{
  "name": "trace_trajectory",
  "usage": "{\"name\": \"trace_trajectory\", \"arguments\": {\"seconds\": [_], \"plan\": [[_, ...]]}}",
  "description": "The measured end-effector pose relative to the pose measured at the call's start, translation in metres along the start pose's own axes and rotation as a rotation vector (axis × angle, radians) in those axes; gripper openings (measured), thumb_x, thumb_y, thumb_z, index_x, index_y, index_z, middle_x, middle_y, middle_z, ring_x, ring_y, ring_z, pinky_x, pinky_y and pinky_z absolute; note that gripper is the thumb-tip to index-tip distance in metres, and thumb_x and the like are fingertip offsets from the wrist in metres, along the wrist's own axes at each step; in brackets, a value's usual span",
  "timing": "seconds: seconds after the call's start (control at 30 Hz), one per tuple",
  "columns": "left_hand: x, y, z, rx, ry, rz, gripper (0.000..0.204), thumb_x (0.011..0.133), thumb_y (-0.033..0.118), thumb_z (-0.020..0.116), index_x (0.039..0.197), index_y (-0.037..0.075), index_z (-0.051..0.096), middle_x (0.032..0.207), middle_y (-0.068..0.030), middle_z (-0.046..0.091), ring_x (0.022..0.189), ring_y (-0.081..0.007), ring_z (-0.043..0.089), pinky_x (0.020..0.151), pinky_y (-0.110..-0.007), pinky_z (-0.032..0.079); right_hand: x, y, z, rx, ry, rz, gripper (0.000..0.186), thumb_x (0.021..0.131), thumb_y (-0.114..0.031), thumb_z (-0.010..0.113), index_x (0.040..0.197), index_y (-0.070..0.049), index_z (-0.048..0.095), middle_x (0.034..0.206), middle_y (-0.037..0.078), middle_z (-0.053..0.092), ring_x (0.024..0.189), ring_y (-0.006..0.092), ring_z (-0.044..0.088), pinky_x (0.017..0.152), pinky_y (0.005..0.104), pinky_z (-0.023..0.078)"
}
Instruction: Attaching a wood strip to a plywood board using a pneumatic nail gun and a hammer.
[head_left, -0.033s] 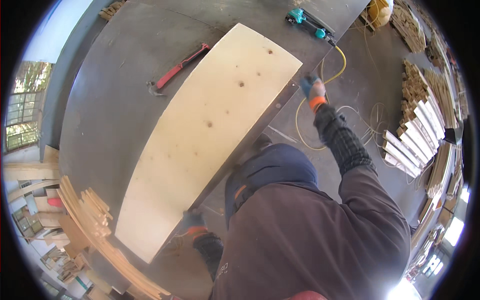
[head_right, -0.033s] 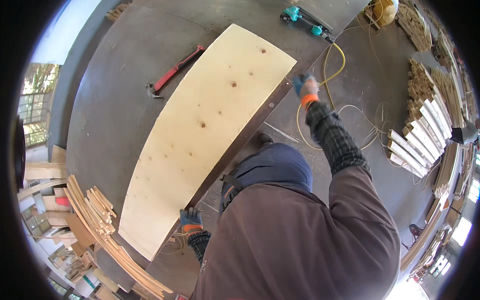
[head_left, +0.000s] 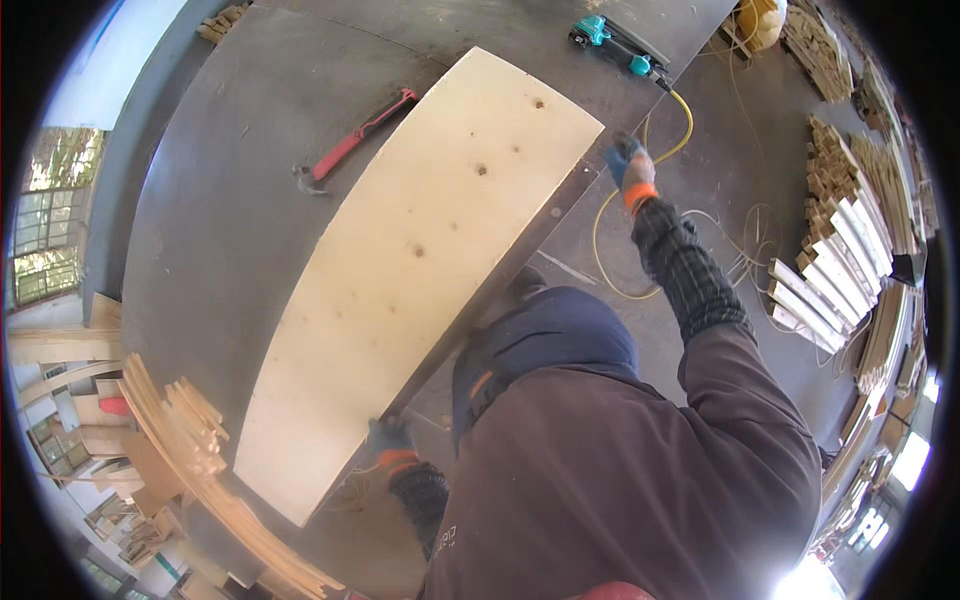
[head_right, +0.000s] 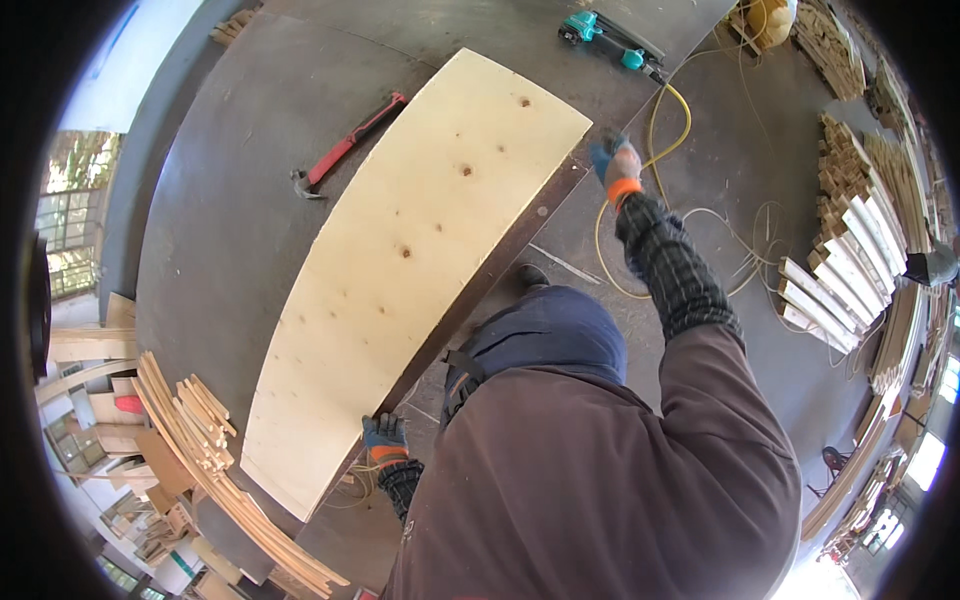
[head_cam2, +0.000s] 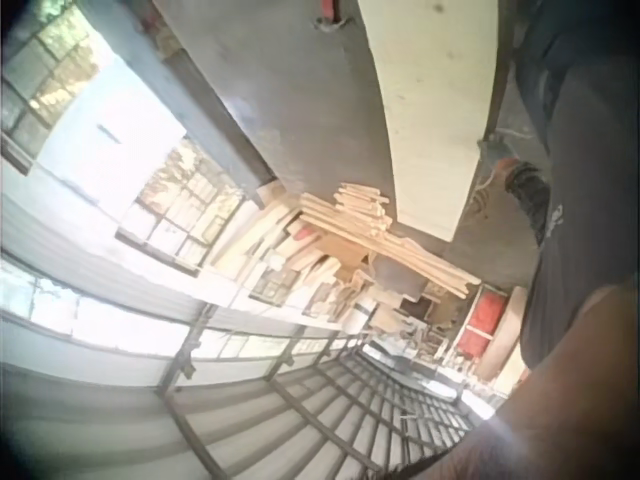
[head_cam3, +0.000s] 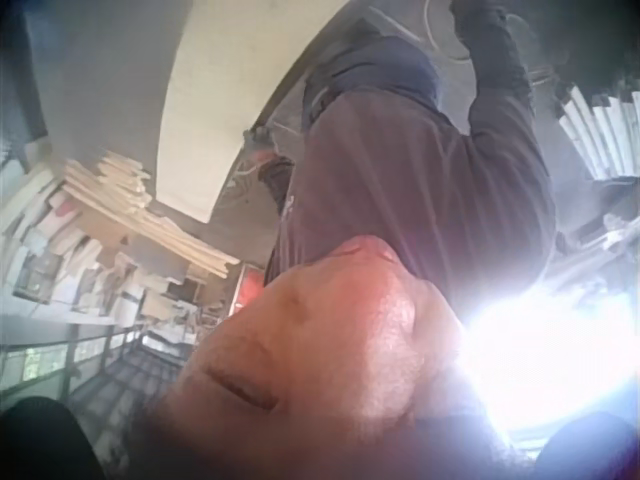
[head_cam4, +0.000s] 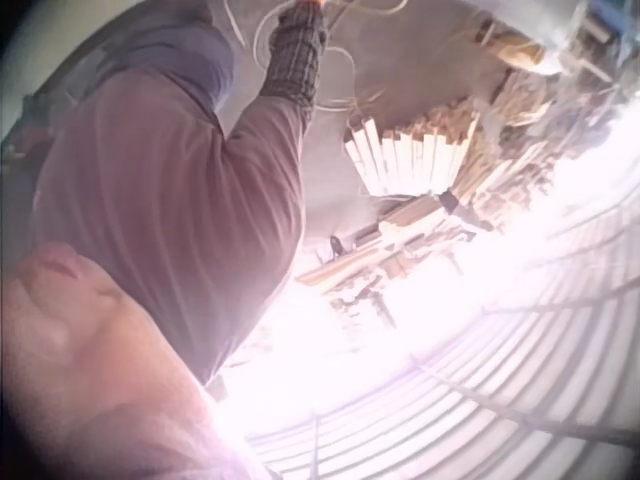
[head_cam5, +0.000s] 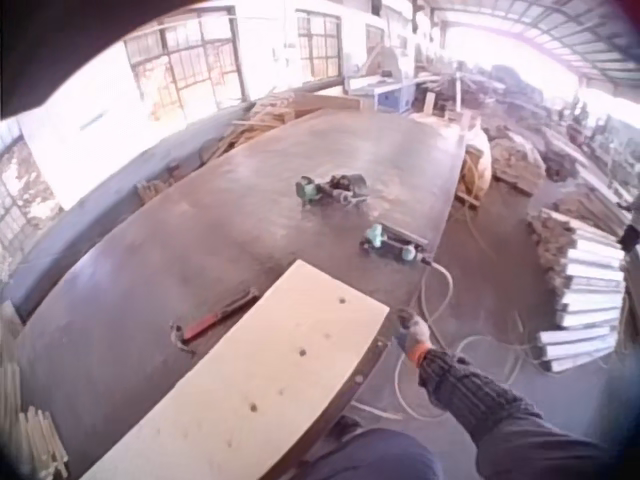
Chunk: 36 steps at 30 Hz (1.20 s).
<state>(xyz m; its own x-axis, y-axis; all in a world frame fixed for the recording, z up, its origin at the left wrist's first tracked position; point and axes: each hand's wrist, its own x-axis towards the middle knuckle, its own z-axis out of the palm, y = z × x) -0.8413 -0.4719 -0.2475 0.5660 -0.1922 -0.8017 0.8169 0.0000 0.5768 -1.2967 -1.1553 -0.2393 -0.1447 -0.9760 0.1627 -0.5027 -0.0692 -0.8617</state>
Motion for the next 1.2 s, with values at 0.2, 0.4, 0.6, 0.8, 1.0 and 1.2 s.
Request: {"name": "trace_trajectory", "arguments": {"seconds": [0.2, 0.4, 0.6, 0.8, 1.0, 1.2], "plan": [[-0.013, -0.003, 0.055, 0.064, 0.298, 0.088, 0.052, 0.091, 0.056, 0.076, 0.122, 0.015, 0.069, 0.112, -0.0078, 0.067, 0.103, -0.0267, 0.063, 0.092, -0.046, 0.057, 0.069, 0.017, 0.013, -0.119, -0.446, 0.068, 0.051, 0.089, -0.014, 0.072, 0.139, -0.008, 0.064, 0.123, 0.014, 0.076, 0.108, 0.0239, 0.073, 0.094, 0.0326, 0.056], [-0.037, 0.007, 0.094, 0.07, 0.416, 0.066, 0.05, 0.104, 0.05, 0.061, 0.122, 0.005, 0.069, 0.108, -0.0105, 0.075, 0.093, -0.0281, 0.07, 0.083, -0.045, 0.058, 0.062, -0.006, 0.01, -0.225, -0.374, -0.12, 0.051, 0.089, -0.016, 0.069, 0.14, -0.013, 0.065, 0.121, 0.015, 0.076, 0.102, 0.0274, 0.075, 0.088, 0.0372, 0.058], [0.004, 0.004, 0.066, 0.347, 0.519, 0.057, 0.062, 0.111, 0.049, 0.049, 0.132, -0.007, 0.064, 0.126, -0.0126, 0.074, 0.108, -0.0195, 0.07, 0.09, -0.028, 0.056, 0.048, -0.018, 0.019, -0.277, -0.535, 0.056, 0.054, 0.09, -0.018, 0.067, 0.143, -0.012, 0.062, 0.128, 0.014, 0.074, 0.116, 0.0306, 0.071, 0.101, 0.038, 0.054], [-0.006, 0.008, 0.06, 0.135, 0.434, -0.014, 0.072, 0.097, 0.057, 0.07, 0.142, 0.003, 0.055, 0.138, -0.0152, 0.058, 0.126, -0.0335, 0.057, 0.111, -0.053, 0.049, 0.047, -0.028, 0.017, -0.167, -0.548, 0.194, 0.05, 0.089, -0.012, 0.072, 0.139, -0.01, 0.065, 0.119, 0.013, 0.075, 0.093, 0.02, 0.073, 0.076, 0.034, 0.059], [-0.029, 0.012, 0.084, 0.097, 0.421, -0.013, 0.06, 0.096, 0.054, 0.073, 0.127, 0.005, 0.063, 0.123, -0.0125, 0.064, 0.112, -0.0297, 0.062, 0.103, -0.05, 0.055, 0.038, -0.033, 0.016, -0.012, -0.526, 0.155, 0.049, 0.089, -0.004, 0.073, 0.137, -0.003, 0.064, 0.112, 0.011, 0.076, 0.087, 0.0154, 0.071, 0.068, 0.0314, 0.059], [-0.016, 0.012, 0.068, -0.163, 0.286, -0.034, 0.046, 0.099, 0.047, 0.071, 0.12, 0.006, 0.069, 0.114, -0.0113, 0.072, 0.104, -0.029, 0.066, 0.095, -0.048, 0.058, 0.026, -0.038, 0.009, -0.225, -0.576, 0.097, 0.057, 0.083, -0.007, 0.077, 0.138, -0.001, 0.062, 0.128, 0.018, 0.072, 0.115, 0.028, 0.071, 0.099, 0.0366, 0.055]]}}
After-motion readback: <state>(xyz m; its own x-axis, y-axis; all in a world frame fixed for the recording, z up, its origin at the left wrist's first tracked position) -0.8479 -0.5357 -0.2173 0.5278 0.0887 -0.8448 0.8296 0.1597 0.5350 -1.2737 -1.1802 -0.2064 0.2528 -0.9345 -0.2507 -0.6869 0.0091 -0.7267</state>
